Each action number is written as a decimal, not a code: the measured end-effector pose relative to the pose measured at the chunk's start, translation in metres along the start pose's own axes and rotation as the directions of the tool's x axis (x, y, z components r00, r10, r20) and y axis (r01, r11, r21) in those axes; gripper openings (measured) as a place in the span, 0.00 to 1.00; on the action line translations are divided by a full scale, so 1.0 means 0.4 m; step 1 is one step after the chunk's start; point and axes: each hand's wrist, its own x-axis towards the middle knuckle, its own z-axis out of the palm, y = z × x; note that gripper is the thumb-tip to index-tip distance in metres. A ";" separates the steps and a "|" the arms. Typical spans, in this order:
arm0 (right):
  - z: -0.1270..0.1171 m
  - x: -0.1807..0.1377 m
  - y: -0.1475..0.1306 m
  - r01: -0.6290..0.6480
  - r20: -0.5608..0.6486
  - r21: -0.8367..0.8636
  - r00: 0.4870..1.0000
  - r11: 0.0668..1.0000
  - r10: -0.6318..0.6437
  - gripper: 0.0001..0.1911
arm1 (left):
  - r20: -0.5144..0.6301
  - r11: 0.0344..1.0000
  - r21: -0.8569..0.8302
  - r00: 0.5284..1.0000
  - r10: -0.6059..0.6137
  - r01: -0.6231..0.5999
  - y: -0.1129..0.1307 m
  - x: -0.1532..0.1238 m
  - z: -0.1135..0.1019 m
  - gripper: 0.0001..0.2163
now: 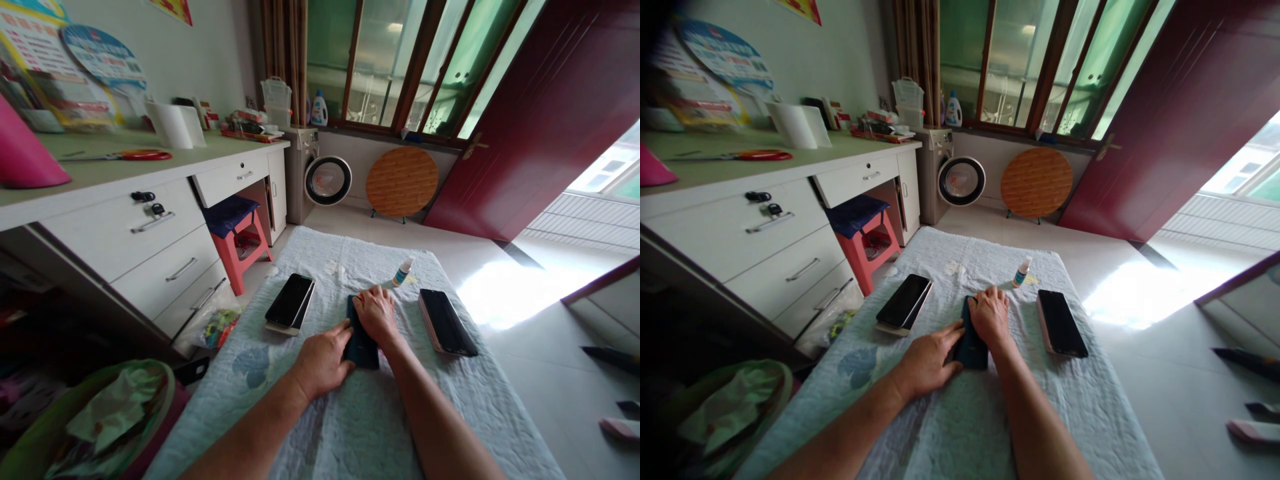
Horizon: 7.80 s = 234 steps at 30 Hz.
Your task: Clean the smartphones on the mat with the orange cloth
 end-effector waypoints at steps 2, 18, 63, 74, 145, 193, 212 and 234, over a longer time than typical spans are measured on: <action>0.002 0.001 -0.006 0.026 0.002 0.027 1.000 0.999 -0.026 0.15 | 0.004 1.000 -0.005 1.000 0.007 -0.007 0.000 0.000 -0.002 0.29; 0.003 0.005 -0.007 0.329 0.086 0.181 0.933 0.927 -0.348 0.19 | 0.004 0.999 -0.042 1.000 -0.001 0.001 0.014 0.001 -0.015 0.29; 0.015 0.020 0.001 0.336 0.092 0.262 0.924 0.905 -0.370 0.19 | -0.003 1.000 0.009 1.000 0.011 -0.011 0.005 0.002 -0.003 0.27; -0.008 0.006 0.018 0.207 0.044 0.131 0.976 0.969 -0.215 0.14 | -0.012 1.000 0.019 1.000 -0.004 0.005 0.005 0.001 0.002 0.29; -0.080 -0.225 -0.008 0.333 0.066 0.177 0.935 0.926 -0.348 0.13 | -0.003 0.998 -0.056 1.000 -0.019 0.019 0.011 0.000 -0.007 0.33; -0.015 -0.091 0.070 0.161 0.099 -0.009 0.982 0.987 -0.159 0.22 | -0.027 1.000 0.010 1.000 0.008 -0.008 -0.006 0.004 0.007 0.27; -0.017 -0.035 0.038 0.393 -0.021 0.252 0.916 0.884 -0.401 0.16 | -0.048 1.000 0.010 0.999 0.014 -0.014 -0.003 0.000 0.004 0.25; -0.053 -0.070 -0.025 0.418 0.131 0.174 0.888 0.892 -0.441 0.13 | -0.109 0.988 -0.029 0.982 -0.154 0.152 0.006 0.006 0.017 0.53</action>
